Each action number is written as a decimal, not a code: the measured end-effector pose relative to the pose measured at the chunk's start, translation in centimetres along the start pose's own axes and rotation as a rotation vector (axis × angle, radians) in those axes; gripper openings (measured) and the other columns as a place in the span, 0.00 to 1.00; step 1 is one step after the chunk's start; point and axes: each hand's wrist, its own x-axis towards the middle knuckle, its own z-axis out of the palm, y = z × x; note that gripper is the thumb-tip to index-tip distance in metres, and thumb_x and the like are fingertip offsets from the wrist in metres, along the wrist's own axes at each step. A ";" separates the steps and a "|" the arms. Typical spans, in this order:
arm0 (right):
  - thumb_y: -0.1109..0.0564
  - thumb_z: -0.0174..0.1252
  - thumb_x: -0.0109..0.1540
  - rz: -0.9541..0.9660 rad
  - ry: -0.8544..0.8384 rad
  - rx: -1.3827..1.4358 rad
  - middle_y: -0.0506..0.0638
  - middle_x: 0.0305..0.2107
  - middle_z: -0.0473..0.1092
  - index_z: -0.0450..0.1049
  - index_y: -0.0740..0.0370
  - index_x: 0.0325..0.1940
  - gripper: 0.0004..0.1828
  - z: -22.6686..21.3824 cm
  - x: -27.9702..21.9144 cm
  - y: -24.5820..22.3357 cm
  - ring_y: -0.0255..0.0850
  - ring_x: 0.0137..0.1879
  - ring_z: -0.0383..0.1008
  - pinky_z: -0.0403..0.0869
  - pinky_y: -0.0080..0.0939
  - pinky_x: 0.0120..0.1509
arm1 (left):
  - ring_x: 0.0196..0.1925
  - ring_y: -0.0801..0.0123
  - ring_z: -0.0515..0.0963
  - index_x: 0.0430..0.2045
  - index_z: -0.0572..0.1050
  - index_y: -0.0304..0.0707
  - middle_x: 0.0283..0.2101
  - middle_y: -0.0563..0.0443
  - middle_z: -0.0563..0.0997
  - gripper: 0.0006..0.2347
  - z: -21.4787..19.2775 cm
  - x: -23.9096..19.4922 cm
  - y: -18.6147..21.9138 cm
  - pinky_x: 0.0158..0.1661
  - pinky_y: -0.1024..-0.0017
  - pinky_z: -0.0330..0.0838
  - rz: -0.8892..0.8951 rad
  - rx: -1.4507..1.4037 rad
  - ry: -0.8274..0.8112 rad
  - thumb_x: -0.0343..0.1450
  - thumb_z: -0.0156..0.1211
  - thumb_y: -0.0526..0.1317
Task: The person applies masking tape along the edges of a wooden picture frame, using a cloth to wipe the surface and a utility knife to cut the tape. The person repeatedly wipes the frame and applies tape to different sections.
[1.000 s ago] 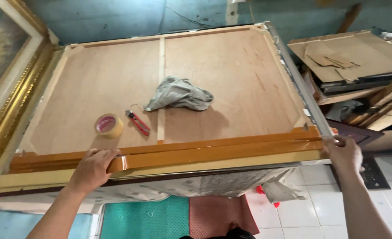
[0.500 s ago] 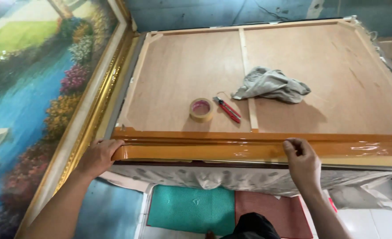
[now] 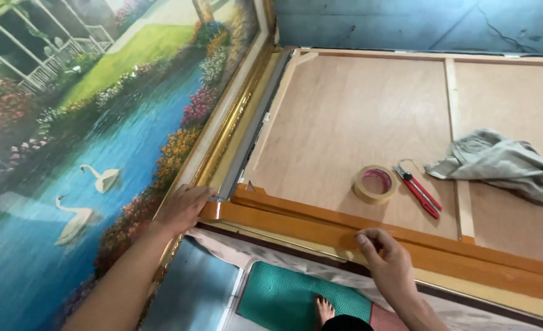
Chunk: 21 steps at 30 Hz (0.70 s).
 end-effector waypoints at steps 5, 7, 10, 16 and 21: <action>0.51 0.53 0.54 -0.138 -0.092 0.010 0.43 0.18 0.68 0.75 0.57 0.28 0.09 3.8 0.2 -3.3 0.32 0.26 0.62 0.62 0.32 0.32 | 0.46 0.61 0.70 0.48 0.56 0.44 0.47 0.49 0.69 0.29 0.7 -0.9 -1.7 0.46 0.67 0.58 -0.068 -0.080 -0.082 0.53 0.62 0.28; 0.53 0.54 0.54 -0.200 -0.103 0.039 0.43 0.18 0.68 0.75 0.58 0.27 0.07 5.0 0.2 -4.3 0.32 0.26 0.62 0.62 0.31 0.32 | 0.48 0.66 0.69 0.45 0.55 0.50 0.45 0.54 0.69 0.26 -0.4 -0.8 -0.9 0.46 0.69 0.55 -0.106 -0.123 -0.156 0.56 0.60 0.29; 0.52 0.54 0.54 -0.240 -0.130 -0.023 0.43 0.20 0.71 0.75 0.57 0.29 0.08 6.8 0.0 -5.5 0.33 0.26 0.65 0.63 0.32 0.30 | 0.32 0.65 0.68 0.34 0.53 0.51 0.31 0.54 0.66 0.19 -0.6 -0.5 -0.4 0.37 0.66 0.59 -0.050 -0.131 -0.035 0.56 0.55 0.47; 0.51 0.54 0.54 -0.261 -0.124 -0.025 0.42 0.19 0.69 0.75 0.56 0.28 0.08 10.8 -0.8 -7.1 0.32 0.26 0.63 0.62 0.33 0.31 | 0.28 0.64 0.67 0.36 0.64 0.50 0.32 0.49 0.64 0.14 -0.3 -0.3 -0.5 0.29 0.68 0.66 -0.040 -0.130 0.124 0.62 0.56 0.48; 0.52 0.53 0.55 -0.269 -0.160 -0.077 0.43 0.23 0.71 0.74 0.56 0.31 0.08 13.5 -1.7 -8.6 0.34 0.28 0.64 0.63 0.34 0.31 | 0.32 0.63 0.69 0.34 0.70 0.48 0.32 0.48 0.67 0.15 0.1 -0.1 -0.3 0.35 0.63 0.64 -0.038 -0.079 0.168 0.60 0.60 0.50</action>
